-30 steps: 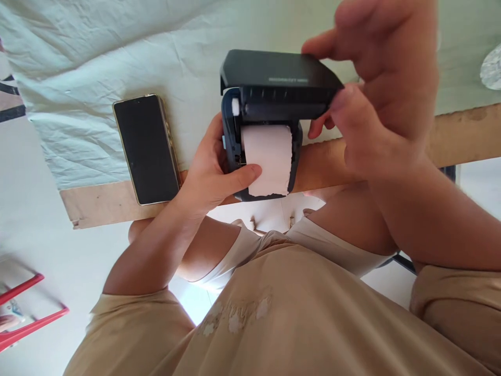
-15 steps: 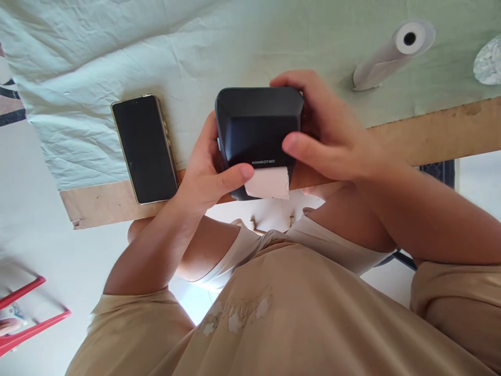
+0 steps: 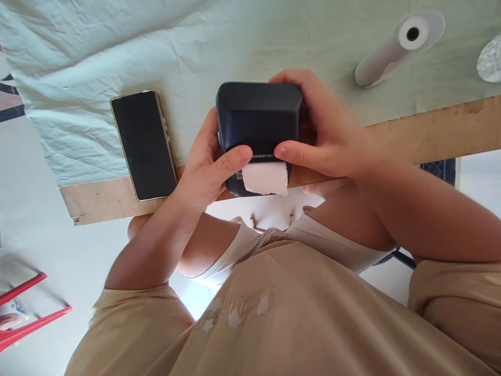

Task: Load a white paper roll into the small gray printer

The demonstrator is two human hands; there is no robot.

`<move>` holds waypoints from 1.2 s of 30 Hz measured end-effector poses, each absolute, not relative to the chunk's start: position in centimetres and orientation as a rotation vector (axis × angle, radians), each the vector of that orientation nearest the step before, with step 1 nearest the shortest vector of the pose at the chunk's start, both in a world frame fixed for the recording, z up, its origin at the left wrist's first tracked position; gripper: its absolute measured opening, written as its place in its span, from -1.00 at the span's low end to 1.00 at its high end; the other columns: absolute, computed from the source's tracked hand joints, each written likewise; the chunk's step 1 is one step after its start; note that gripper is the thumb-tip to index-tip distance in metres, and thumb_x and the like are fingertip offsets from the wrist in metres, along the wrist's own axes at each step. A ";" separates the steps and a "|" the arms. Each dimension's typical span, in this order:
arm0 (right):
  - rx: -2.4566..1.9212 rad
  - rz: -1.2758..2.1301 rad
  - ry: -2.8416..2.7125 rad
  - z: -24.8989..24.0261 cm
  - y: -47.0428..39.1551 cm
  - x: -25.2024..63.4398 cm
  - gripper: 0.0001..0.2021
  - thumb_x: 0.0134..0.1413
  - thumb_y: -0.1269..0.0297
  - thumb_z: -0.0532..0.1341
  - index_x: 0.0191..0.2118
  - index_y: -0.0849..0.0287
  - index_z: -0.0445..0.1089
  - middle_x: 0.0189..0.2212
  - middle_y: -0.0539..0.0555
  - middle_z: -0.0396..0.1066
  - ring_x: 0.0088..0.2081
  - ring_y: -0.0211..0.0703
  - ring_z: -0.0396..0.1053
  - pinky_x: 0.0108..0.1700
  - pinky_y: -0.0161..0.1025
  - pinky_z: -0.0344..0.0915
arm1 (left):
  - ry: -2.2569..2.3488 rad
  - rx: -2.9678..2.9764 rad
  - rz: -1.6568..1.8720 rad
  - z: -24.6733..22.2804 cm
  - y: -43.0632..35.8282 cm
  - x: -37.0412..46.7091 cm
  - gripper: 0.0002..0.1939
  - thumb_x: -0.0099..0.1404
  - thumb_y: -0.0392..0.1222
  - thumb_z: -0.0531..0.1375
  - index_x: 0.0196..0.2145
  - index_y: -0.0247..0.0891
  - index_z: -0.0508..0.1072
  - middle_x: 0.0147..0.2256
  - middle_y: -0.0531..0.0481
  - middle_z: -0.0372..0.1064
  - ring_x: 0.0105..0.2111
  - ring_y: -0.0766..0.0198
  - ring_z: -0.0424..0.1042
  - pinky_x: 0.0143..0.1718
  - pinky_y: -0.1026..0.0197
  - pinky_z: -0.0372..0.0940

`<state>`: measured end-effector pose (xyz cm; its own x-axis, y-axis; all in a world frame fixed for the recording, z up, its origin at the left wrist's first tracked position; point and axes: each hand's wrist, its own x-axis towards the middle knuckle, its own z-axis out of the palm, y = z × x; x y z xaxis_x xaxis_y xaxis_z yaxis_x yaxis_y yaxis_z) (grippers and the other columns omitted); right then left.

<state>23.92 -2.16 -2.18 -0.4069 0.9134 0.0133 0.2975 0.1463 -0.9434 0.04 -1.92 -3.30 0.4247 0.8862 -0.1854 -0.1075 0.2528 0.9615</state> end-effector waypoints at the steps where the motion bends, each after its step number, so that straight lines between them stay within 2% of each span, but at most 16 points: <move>1: -1.173 1.249 -1.821 -2.1 -2.1 24.0 -0.20 0.15 -0.32 0.37 0.33 0.01 0.18 0.05 0.09 0.45 -0.15 -0.13 0.41 -0.19 -0.20 0.27 | 0.891 1.109 0.814 -3.3 -1.9 0.0 -0.31 0.21 0.24 0.48 0.17 -0.09 0.45 -0.14 -0.05 0.48 -0.18 0.08 0.63 -0.32 0.16 0.49; 7: -1.250 1.156 -1.902 -2.1 -1.7 24.0 -0.19 0.14 -0.31 0.34 0.34 0.06 0.19 -0.04 0.08 0.47 -0.15 -0.10 0.42 -0.16 -0.17 0.26 | 0.919 1.076 0.806 -2.8 -1.9 0.4 -0.36 0.26 0.21 0.45 0.14 -0.14 0.43 -0.12 -0.06 0.48 -0.30 0.19 0.58 -0.35 0.18 0.46; 13: -1.259 1.169 -1.943 -2.0 -1.7 23.9 -0.17 0.17 -0.35 0.28 0.36 0.09 0.15 -0.07 0.08 0.50 -0.18 -0.09 0.45 -0.13 -0.14 0.30 | 0.905 1.070 0.814 -2.9 -1.9 0.4 -0.40 0.29 0.21 0.43 0.13 -0.14 0.44 -0.13 -0.06 0.49 -0.23 0.11 0.63 -0.33 0.16 0.46; 20: -1.257 1.114 -1.951 -2.4 -1.7 24.2 -0.16 0.19 -0.42 0.28 0.35 0.05 0.17 -0.04 0.09 0.48 -0.11 -0.06 0.47 -0.10 -0.16 0.33 | 0.880 1.020 0.875 -2.9 -1.9 0.8 -0.51 0.30 0.14 0.45 0.04 -0.15 0.50 -0.22 0.01 0.48 -0.40 0.29 0.55 -0.45 0.25 0.39; 24: -1.254 1.083 -1.950 -2.4 -1.8 24.1 -0.16 0.18 -0.41 0.28 0.35 0.06 0.17 -0.06 0.09 0.49 -0.14 -0.08 0.45 -0.14 -0.17 0.32 | 0.908 0.986 0.898 -2.9 -2.1 1.2 -0.47 0.23 0.15 0.46 0.03 -0.15 0.50 -0.27 0.02 0.46 -0.35 0.19 0.60 -0.48 0.27 0.32; 27: -1.279 1.019 -1.972 -2.4 -2.0 24.1 -0.17 0.20 -0.38 0.26 0.37 0.07 0.17 -0.12 0.07 0.49 -0.20 -0.11 0.42 -0.17 -0.17 0.31 | 0.886 0.945 0.917 -2.9 -2.2 1.4 -0.50 0.26 0.14 0.45 0.04 -0.13 0.51 -0.26 0.00 0.49 -0.13 0.05 0.66 -0.38 0.23 0.41; 31: -1.311 0.999 -2.003 -2.2 -2.3 24.1 -0.17 0.21 -0.40 0.23 0.38 0.08 0.18 -0.12 0.08 0.49 -0.21 -0.10 0.43 -0.15 -0.14 0.38 | 0.732 0.764 0.939 -3.3 -2.0 1.2 -0.58 0.44 0.24 0.25 -0.10 -0.19 0.56 -0.15 -0.13 0.62 0.11 -0.04 0.61 -0.04 0.08 0.57; 34: -1.322 0.957 -1.973 -1.9 -2.6 23.8 -0.18 0.21 -0.40 0.23 0.37 0.06 0.19 0.10 0.17 0.45 -0.10 -0.05 0.47 -0.09 -0.10 0.47 | 0.762 0.682 0.961 -3.3 -1.7 1.2 -0.62 0.52 0.14 0.15 -0.17 -0.20 0.59 -0.23 -0.09 0.63 0.14 0.01 0.61 0.09 0.06 0.56; 36: -1.310 0.937 -1.912 -1.7 -2.8 23.4 -0.19 0.22 -0.37 0.25 0.38 0.03 0.16 0.31 0.22 0.29 -0.01 -0.04 0.47 -0.09 -0.11 0.52 | 0.818 0.692 0.972 -3.1 -1.7 1.5 -0.67 0.52 0.07 0.18 -0.17 -0.21 0.61 -0.31 -0.04 0.60 0.07 0.06 0.65 0.05 0.11 0.57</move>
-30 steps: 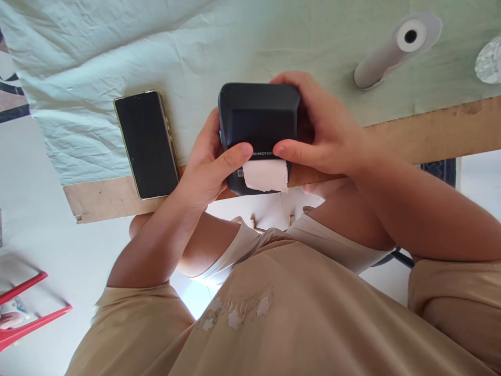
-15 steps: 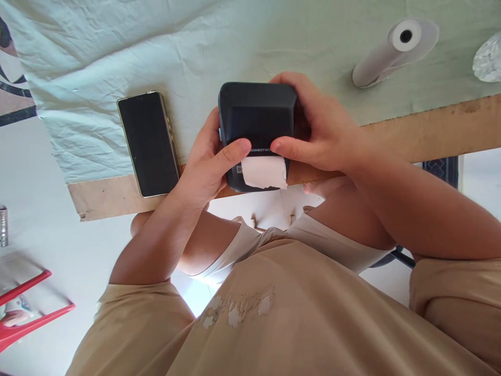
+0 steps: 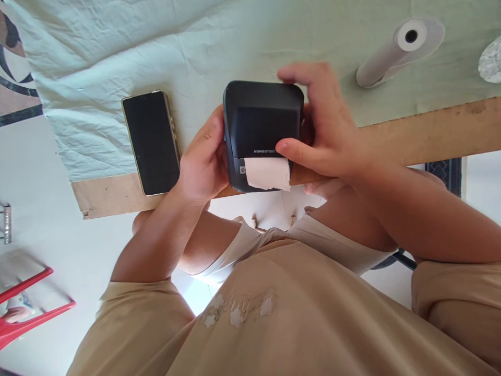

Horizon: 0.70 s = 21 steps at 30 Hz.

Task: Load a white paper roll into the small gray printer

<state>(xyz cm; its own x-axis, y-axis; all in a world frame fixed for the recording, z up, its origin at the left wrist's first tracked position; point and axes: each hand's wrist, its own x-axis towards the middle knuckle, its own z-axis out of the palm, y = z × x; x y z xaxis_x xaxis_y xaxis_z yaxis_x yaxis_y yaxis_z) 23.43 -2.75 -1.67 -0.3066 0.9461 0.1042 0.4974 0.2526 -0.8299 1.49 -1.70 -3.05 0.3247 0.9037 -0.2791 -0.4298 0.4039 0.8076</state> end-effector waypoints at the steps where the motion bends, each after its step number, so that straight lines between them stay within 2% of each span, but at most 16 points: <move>1: -1.299 0.934 -1.889 -1.6 -2.8 23.3 -0.21 0.23 -0.34 0.26 0.38 0.02 0.14 0.37 0.22 0.22 0.02 -0.03 0.47 -0.11 -0.12 0.53 | 0.833 0.709 0.977 -2.9 -1.7 1.6 -0.68 0.52 0.07 0.20 -0.17 -0.21 0.62 -0.33 -0.02 0.59 0.02 0.08 0.66 0.02 0.14 0.57; 4: -1.253 0.878 -1.904 -1.7 -3.0 23.1 -0.29 0.30 -0.33 0.20 0.36 -0.01 0.15 0.36 0.22 0.22 0.13 0.03 0.44 -0.11 -0.10 0.58 | 0.799 0.765 1.005 -2.5 -1.9 1.9 -0.65 0.51 0.11 0.23 -0.18 -0.23 0.63 -0.35 -0.01 0.56 -0.08 0.14 0.65 -0.04 0.19 0.55; 7: -1.175 0.751 -1.990 -1.9 -3.1 23.2 -0.23 0.28 -0.42 0.16 0.38 -0.02 0.17 0.32 0.25 0.25 0.36 0.17 0.28 0.16 0.05 0.56 | 0.750 0.797 0.998 -2.9 -1.7 1.6 -0.68 0.53 0.08 0.22 -0.21 -0.20 0.60 -0.38 0.03 0.51 -0.10 0.15 0.62 -0.02 0.13 0.56; 9: -1.149 0.712 -2.029 -2.0 -3.1 23.3 -0.17 0.24 -0.43 0.20 0.41 -0.01 0.16 0.33 0.26 0.25 0.43 0.23 0.18 0.31 0.13 0.48 | 0.737 0.828 0.978 -3.6 -1.4 1.1 -0.76 0.48 0.08 0.27 -0.22 -0.12 0.57 -0.36 0.03 0.51 0.06 0.06 0.57 0.08 0.03 0.56; 10: -1.158 0.708 -2.033 -1.9 -3.1 23.3 -0.15 0.21 -0.43 0.22 0.42 0.00 0.17 0.33 0.27 0.25 0.44 0.24 0.16 0.32 0.14 0.48 | 0.740 0.843 0.967 -4.0 -1.3 0.9 -0.78 0.45 0.10 0.30 -0.21 -0.07 0.55 -0.33 0.03 0.54 0.19 -0.01 0.51 0.16 -0.04 0.54; 13: -1.255 0.688 -2.016 -1.4 -3.0 23.4 -0.10 0.12 -0.44 0.28 0.40 0.02 0.22 0.32 0.29 0.26 0.41 0.25 0.17 0.09 0.06 0.58 | 0.762 0.867 0.934 -4.9 -1.0 0.4 -0.66 0.42 0.27 0.28 -0.16 -0.03 0.54 -0.15 0.01 0.63 0.46 -0.12 0.26 0.35 -0.16 0.45; 15: -1.300 0.626 -1.996 -0.7 -3.1 23.4 -0.14 0.07 -0.42 0.32 0.34 0.02 0.30 0.21 0.29 0.34 0.28 0.23 0.30 -0.09 0.01 0.57 | 0.786 0.868 0.929 -4.9 -1.1 0.3 -0.57 0.46 0.33 0.21 -0.13 -0.07 0.55 -0.03 -0.03 0.64 0.50 -0.13 0.24 0.33 -0.15 0.47; 17: -1.327 0.562 -1.946 0.0 -3.5 23.2 -0.34 0.14 -0.30 0.34 0.20 0.01 0.39 -0.10 0.18 0.46 -0.04 0.09 0.46 -0.20 -0.03 0.51 | 0.777 0.903 0.902 -4.4 -1.2 0.2 -0.59 0.43 0.28 0.26 -0.06 -0.10 0.55 0.07 -0.05 0.63 0.49 -0.13 0.27 0.28 -0.10 0.53; 19: -1.350 0.523 -1.852 0.7 -3.9 22.8 -0.60 0.26 -0.12 0.33 0.06 0.00 0.42 -0.46 -0.03 0.32 -0.40 -0.10 0.38 -0.27 -0.07 0.42 | 0.764 0.962 0.856 -3.8 -1.3 0.2 -0.56 0.34 0.18 0.39 0.03 -0.10 0.53 0.14 -0.06 0.61 0.48 -0.15 0.31 0.23 -0.06 0.56; 20: -1.359 0.514 -1.793 1.1 -4.1 22.6 -0.71 0.32 -0.03 0.31 0.00 0.00 0.42 -0.56 -0.11 0.22 -0.51 -0.17 0.30 -0.30 -0.09 0.38 | 0.762 0.988 0.835 -3.6 -1.3 0.1 -0.50 0.29 0.15 0.44 0.07 -0.10 0.52 0.16 -0.08 0.60 0.46 -0.16 0.34 0.21 -0.03 0.57; 21: -1.353 0.513 -1.725 1.3 -4.3 22.4 -0.79 0.36 0.03 0.30 -0.05 0.00 0.41 -0.58 -0.15 0.19 -0.56 -0.23 0.27 -0.35 -0.12 0.33 | 0.762 1.005 0.815 -3.4 -1.3 0.1 -0.45 0.26 0.15 0.46 0.10 -0.10 0.51 0.17 -0.09 0.60 0.44 -0.17 0.37 0.17 -0.01 0.59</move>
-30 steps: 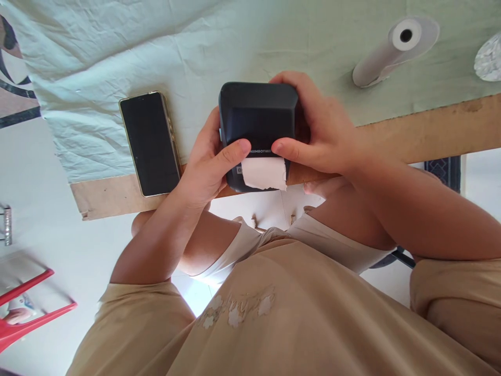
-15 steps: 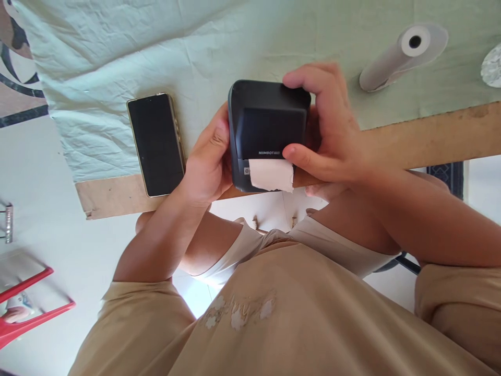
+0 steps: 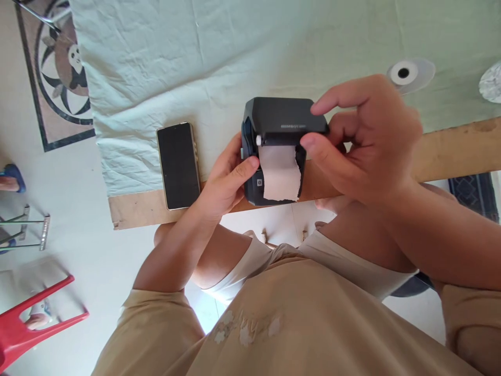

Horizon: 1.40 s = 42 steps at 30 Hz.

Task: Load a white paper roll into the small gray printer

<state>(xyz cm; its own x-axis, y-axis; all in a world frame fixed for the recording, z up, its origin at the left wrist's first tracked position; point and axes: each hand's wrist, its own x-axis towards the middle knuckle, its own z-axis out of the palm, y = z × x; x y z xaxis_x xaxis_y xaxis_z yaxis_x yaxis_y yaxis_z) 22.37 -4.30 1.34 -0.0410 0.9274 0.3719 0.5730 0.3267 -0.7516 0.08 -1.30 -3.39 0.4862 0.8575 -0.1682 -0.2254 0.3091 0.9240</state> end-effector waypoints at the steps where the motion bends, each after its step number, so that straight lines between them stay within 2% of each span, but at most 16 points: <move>1: -1.329 0.509 -1.648 1.6 -4.4 22.1 -0.84 0.39 0.08 0.29 -0.09 0.01 0.39 -0.54 -0.15 0.26 -0.57 -0.26 0.32 -0.39 -0.15 0.28 | 0.770 1.010 0.803 -3.3 -1.3 0.0 -0.42 0.26 0.17 0.46 0.12 -0.10 0.50 0.16 -0.10 0.61 0.41 -0.17 0.41 0.12 0.01 0.61; 4: -1.240 0.537 -1.488 2.2 -4.1 21.7 -0.88 0.45 0.20 0.23 -0.18 0.05 0.31 -0.18 -0.03 0.48 -0.22 -0.22 0.63 -0.47 -0.20 0.25 | 0.781 1.014 0.781 -3.2 -1.3 -0.1 -0.42 0.33 0.22 0.40 0.17 -0.08 0.49 0.12 -0.11 0.64 0.32 -0.14 0.52 -0.02 0.07 0.63; 6: -1.260 0.497 -1.574 2.3 -3.8 21.6 -0.90 0.45 0.27 0.18 -0.19 0.06 0.30 -0.10 0.02 0.50 -0.06 -0.18 0.64 -0.46 -0.22 0.25 | 0.761 1.032 0.798 -3.3 -1.4 0.0 -0.42 0.34 0.23 0.39 0.19 -0.08 0.50 0.12 -0.12 0.63 0.33 -0.14 0.51 -0.01 0.07 0.63; 10: -1.402 0.272 -1.961 1.9 -3.5 21.7 -0.86 0.34 0.27 0.15 -0.20 0.07 0.47 -0.33 -0.02 0.56 -0.42 -0.20 0.40 -0.40 -0.15 0.10 | 0.716 1.092 0.835 -3.6 -1.4 -0.1 -0.34 0.26 0.25 0.46 0.20 -0.07 0.52 0.21 -0.11 0.57 0.44 -0.16 0.37 0.19 0.03 0.57; 13: -1.471 0.271 -2.117 1.4 -3.6 21.9 -0.81 0.28 0.17 0.19 -0.17 0.05 0.55 -0.42 0.01 0.54 -0.48 -0.15 0.28 -0.41 -0.16 -0.10 | 0.706 1.131 0.796 -3.9 -1.3 -0.3 -0.28 0.24 0.26 0.48 0.25 -0.05 0.50 0.26 -0.09 0.53 0.43 -0.16 0.37 0.25 0.05 0.53; 16: -1.529 0.380 -2.249 1.1 -3.6 22.3 -0.76 0.22 0.12 0.26 -0.04 -0.01 0.55 -0.32 0.01 0.59 -0.48 -0.18 0.24 -0.41 -0.17 -0.19 | 0.672 1.156 0.794 -4.0 -1.3 -0.5 -0.31 0.29 0.25 0.44 0.26 -0.08 0.51 0.23 -0.12 0.55 0.31 -0.13 0.51 0.16 0.07 0.57; 19: -1.499 0.581 -2.282 1.2 -3.5 22.6 -0.66 0.17 0.12 0.29 0.07 -0.05 0.50 -0.28 0.01 0.58 -0.44 -0.15 0.27 -0.41 -0.17 -0.13 | 0.675 1.189 0.794 -4.1 -1.4 -0.6 -0.34 0.32 0.26 0.42 0.24 -0.10 0.54 0.13 -0.13 0.61 0.14 -0.08 0.63 -0.02 0.10 0.61; 22: -1.456 0.781 -2.174 1.8 -3.7 22.6 -0.67 0.11 0.25 0.31 0.02 0.00 0.48 -0.33 -0.01 0.56 -0.46 -0.17 0.32 -0.39 -0.16 0.06 | 0.696 1.198 0.780 -4.2 -1.6 -0.7 -0.30 0.27 0.31 0.44 0.22 -0.11 0.55 0.09 -0.13 0.62 0.06 -0.06 0.66 -0.13 0.13 0.62; 25: -1.409 0.895 -1.971 2.6 -4.2 22.8 -0.71 0.07 0.30 0.33 -0.04 0.04 0.48 -0.22 -0.03 0.62 -0.50 -0.29 0.32 -0.37 -0.17 0.22 | 0.675 1.153 0.768 -4.1 -1.7 -0.6 -0.31 0.27 0.28 0.45 0.22 -0.09 0.54 0.11 -0.12 0.61 0.06 -0.05 0.67 -0.14 0.15 0.62; 28: -1.296 1.005 -1.686 2.9 -4.2 23.7 -0.68 0.05 0.20 0.39 -0.04 0.03 0.49 -0.14 -0.01 0.62 -0.50 -0.32 0.33 -0.48 -0.22 0.17 | 0.695 1.092 0.803 -3.9 -1.7 -0.3 -0.37 0.27 0.24 0.46 0.17 -0.12 0.55 0.08 -0.12 0.62 0.07 -0.04 0.67 -0.09 0.13 0.62; 32: -1.338 1.139 -1.285 2.5 -2.9 25.6 -0.63 0.05 -0.09 0.34 -0.13 0.02 0.42 -0.17 0.07 0.46 -0.25 -0.07 0.46 -0.47 -0.20 0.21 | 0.763 1.021 0.837 -3.5 -1.7 0.1 -0.48 0.30 0.20 0.45 0.06 -0.15 0.58 -0.14 -0.05 0.64 -0.18 0.11 0.70 -0.25 0.17 0.61; 34: -1.433 1.189 -1.222 1.9 -2.5 26.3 -0.59 0.06 -0.17 0.31 -0.11 -0.02 0.38 -0.18 0.08 0.38 -0.28 -0.03 0.43 -0.50 -0.17 0.18 | 0.791 0.988 0.835 -3.3 -1.7 0.2 -0.54 0.32 0.16 0.44 0.04 -0.14 0.58 -0.20 0.00 0.62 -0.27 0.19 0.67 -0.30 0.22 0.59; 36: -1.474 1.124 -1.209 1.1 -2.6 26.6 -0.62 0.11 -0.13 0.32 -0.07 -0.06 0.36 -0.22 0.06 0.34 -0.36 -0.06 0.35 -0.51 -0.15 0.15 | 0.807 0.979 0.841 -3.2 -1.7 0.2 -0.55 0.32 0.16 0.44 0.04 -0.13 0.58 -0.18 0.00 0.64 -0.27 0.19 0.68 -0.32 0.23 0.58; 38: -1.477 0.991 -1.296 0.1 -3.0 26.7 -0.69 0.16 -0.05 0.34 -0.10 -0.06 0.34 -0.27 0.05 0.32 -0.38 -0.10 0.29 -0.43 -0.11 0.25 | 0.813 0.989 0.843 -3.1 -1.7 0.3 -0.53 0.32 0.19 0.43 0.04 -0.14 0.58 -0.11 -0.04 0.66 -0.19 0.12 0.71 -0.28 0.19 0.60; 40: -1.496 0.821 -1.517 -0.8 -3.3 26.7 -0.74 0.18 0.00 0.36 -0.17 -0.02 0.34 -0.27 0.08 0.35 -0.25 -0.02 0.36 -0.20 -0.02 0.42 | 0.805 0.996 0.854 -3.0 -1.7 0.4 -0.53 0.33 0.20 0.42 0.02 -0.16 0.59 -0.06 -0.07 0.67 -0.07 0.05 0.72 -0.24 0.19 0.61; 42: -1.518 0.673 -1.787 -1.3 -3.4 26.8 -0.75 0.18 0.01 0.37 -0.19 0.01 0.38 -0.23 0.14 0.41 -0.08 0.08 0.42 -0.02 0.06 0.46 | 0.783 0.990 0.875 -3.0 -1.7 0.4 -0.59 0.35 0.15 0.42 -0.01 -0.16 0.60 -0.09 -0.06 0.67 -0.01 0.05 0.72 -0.26 0.23 0.60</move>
<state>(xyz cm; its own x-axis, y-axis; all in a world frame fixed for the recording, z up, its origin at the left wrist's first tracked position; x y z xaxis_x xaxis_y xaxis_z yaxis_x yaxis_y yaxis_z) 26.83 -3.39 -1.30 -0.0803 0.9821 0.1706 0.6259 0.1829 -0.7582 0.44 -1.70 -2.98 0.4363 0.8863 -0.1549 -0.2522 0.2858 0.9245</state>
